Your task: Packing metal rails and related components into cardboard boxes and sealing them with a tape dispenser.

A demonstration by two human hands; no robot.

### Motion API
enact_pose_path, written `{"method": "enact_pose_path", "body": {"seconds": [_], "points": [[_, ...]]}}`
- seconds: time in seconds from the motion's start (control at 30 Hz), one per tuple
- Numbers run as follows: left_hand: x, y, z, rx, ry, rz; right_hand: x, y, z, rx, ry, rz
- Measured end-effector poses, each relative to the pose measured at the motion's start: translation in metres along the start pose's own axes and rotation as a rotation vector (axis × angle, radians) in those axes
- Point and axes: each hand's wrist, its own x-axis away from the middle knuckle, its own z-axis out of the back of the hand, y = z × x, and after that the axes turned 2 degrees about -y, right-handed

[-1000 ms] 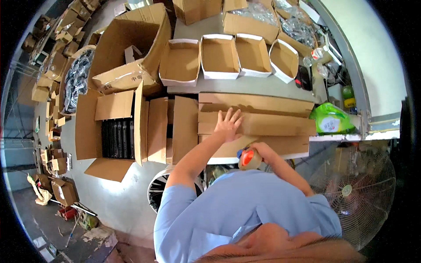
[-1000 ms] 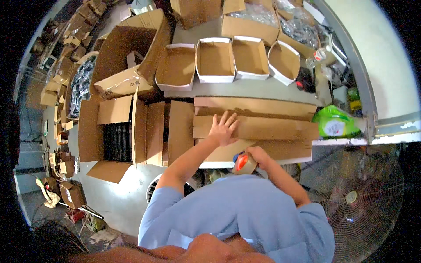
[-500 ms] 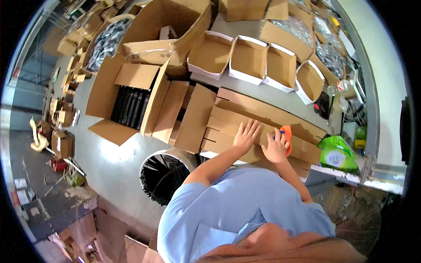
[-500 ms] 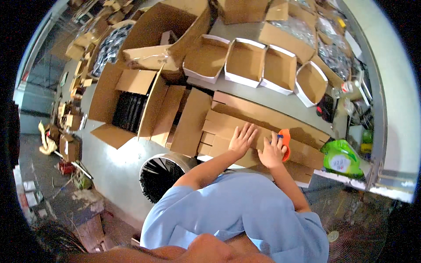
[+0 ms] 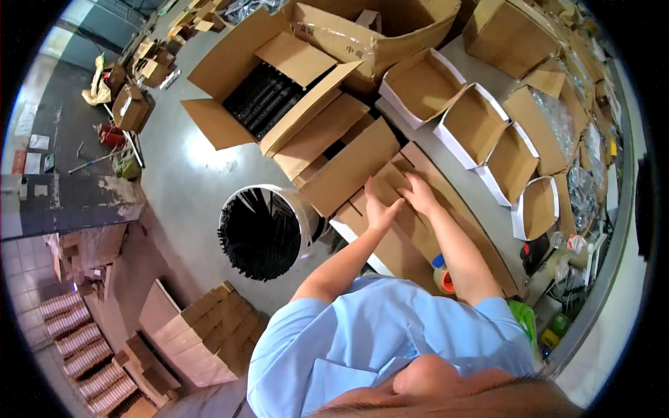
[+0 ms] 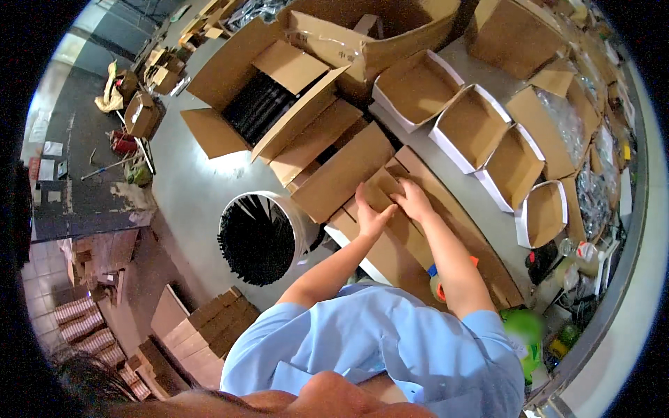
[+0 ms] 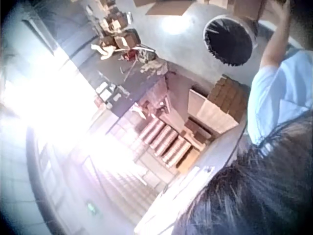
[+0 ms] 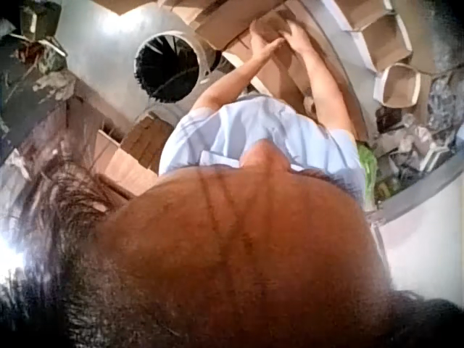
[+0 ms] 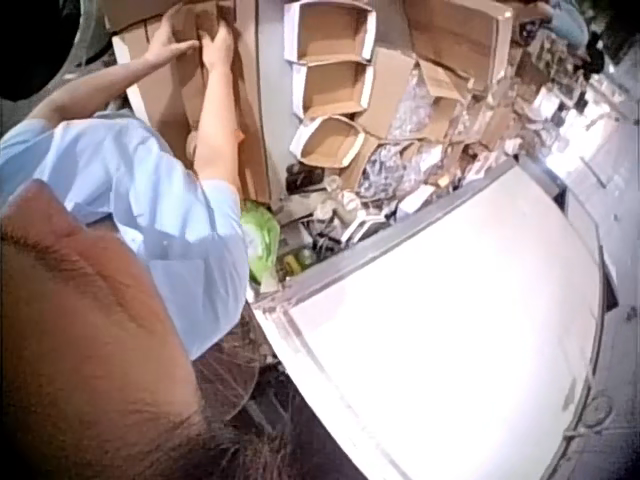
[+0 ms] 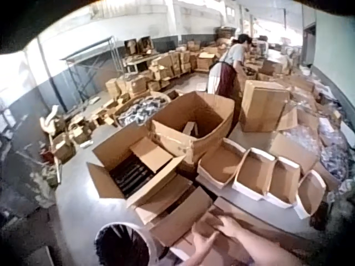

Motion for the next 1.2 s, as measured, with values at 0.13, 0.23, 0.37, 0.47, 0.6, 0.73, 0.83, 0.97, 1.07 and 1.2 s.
{"method": "enact_pose_path", "body": {"seconds": [0.13,0.23,0.37,0.47,0.6,0.73,0.83,0.97,1.07,1.2], "points": [[0.005,-0.010,-0.004,0.034,0.008,0.053,-0.006,-0.009,0.001,-0.184,-0.096,-0.044],[0.004,-0.017,-0.003,0.047,-0.016,0.026,-0.015,-0.026,0.007,-0.403,-0.160,-0.049],[0.002,-0.016,-0.008,0.066,0.040,0.008,-0.030,-0.035,0.006,-0.457,-0.184,0.019],[0.002,-0.011,-0.008,0.011,0.162,0.025,-0.037,-0.029,0.003,-0.322,-0.181,0.051],[-0.001,-0.012,-0.001,-0.538,0.226,-0.018,-0.026,-0.044,-0.005,0.260,0.078,0.156],[-0.018,-0.018,0.003,-0.072,-0.093,0.002,-0.036,-0.042,-0.008,0.352,0.172,0.341],[-0.025,-0.006,0.013,-0.158,-0.307,0.038,-0.043,-0.035,-0.014,0.474,0.164,0.368],[-0.030,-0.014,0.009,-0.070,-0.374,0.108,-0.056,-0.040,-0.021,0.392,0.105,0.196],[-0.022,-0.008,0.008,-0.577,-0.068,-0.094,-0.054,-0.044,-0.013,0.169,0.038,-0.088],[-0.031,0.009,0.014,-0.478,-0.248,0.135,-0.042,-0.030,-0.004,-0.338,-0.042,-0.289]]}}
